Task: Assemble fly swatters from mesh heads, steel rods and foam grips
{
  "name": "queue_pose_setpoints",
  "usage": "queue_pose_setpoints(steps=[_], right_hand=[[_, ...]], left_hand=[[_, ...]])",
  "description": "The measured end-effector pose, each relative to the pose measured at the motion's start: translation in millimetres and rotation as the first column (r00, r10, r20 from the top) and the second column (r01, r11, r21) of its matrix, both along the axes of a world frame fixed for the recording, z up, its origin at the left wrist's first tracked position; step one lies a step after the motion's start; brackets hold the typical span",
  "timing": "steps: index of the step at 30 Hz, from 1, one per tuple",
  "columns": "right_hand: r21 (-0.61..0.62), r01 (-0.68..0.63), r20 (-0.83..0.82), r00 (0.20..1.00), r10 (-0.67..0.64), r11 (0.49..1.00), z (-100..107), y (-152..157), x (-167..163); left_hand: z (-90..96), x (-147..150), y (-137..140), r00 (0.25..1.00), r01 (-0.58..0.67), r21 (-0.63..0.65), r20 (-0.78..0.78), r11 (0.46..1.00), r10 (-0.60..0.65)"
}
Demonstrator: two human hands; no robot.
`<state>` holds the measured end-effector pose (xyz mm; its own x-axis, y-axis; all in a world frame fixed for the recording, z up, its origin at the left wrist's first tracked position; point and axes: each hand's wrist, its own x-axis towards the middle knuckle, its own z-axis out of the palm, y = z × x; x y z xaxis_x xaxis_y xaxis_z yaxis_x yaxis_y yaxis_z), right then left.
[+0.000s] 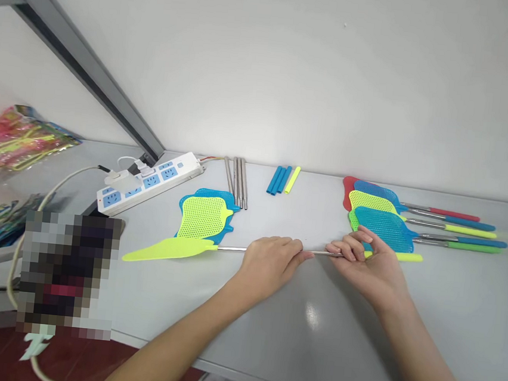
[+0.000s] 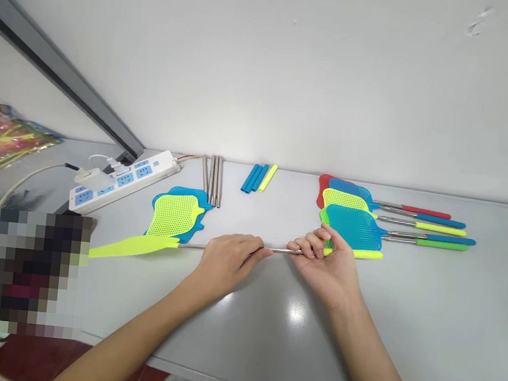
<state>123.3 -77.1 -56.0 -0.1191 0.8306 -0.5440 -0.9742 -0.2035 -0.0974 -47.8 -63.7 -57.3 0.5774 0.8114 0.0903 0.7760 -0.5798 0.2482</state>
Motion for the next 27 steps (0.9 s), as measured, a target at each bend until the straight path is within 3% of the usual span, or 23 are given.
queue_pose_setpoints(steps=[6, 27], right_hand=[[-0.063, 0.006, -0.052, 0.999, -0.01, 0.998, 0, 1, 3], [0.01, 0.039, -0.024, 0.999, -0.039, 0.999, -17, 3, -3]], left_hand=[[0.4, -1, 0, 1.0, 0.003, -0.007, -0.002, 1.0, -0.003], [-10.9, -2, 0, 0.999, 0.01, -0.01, 0.037, 1.0, -0.009]])
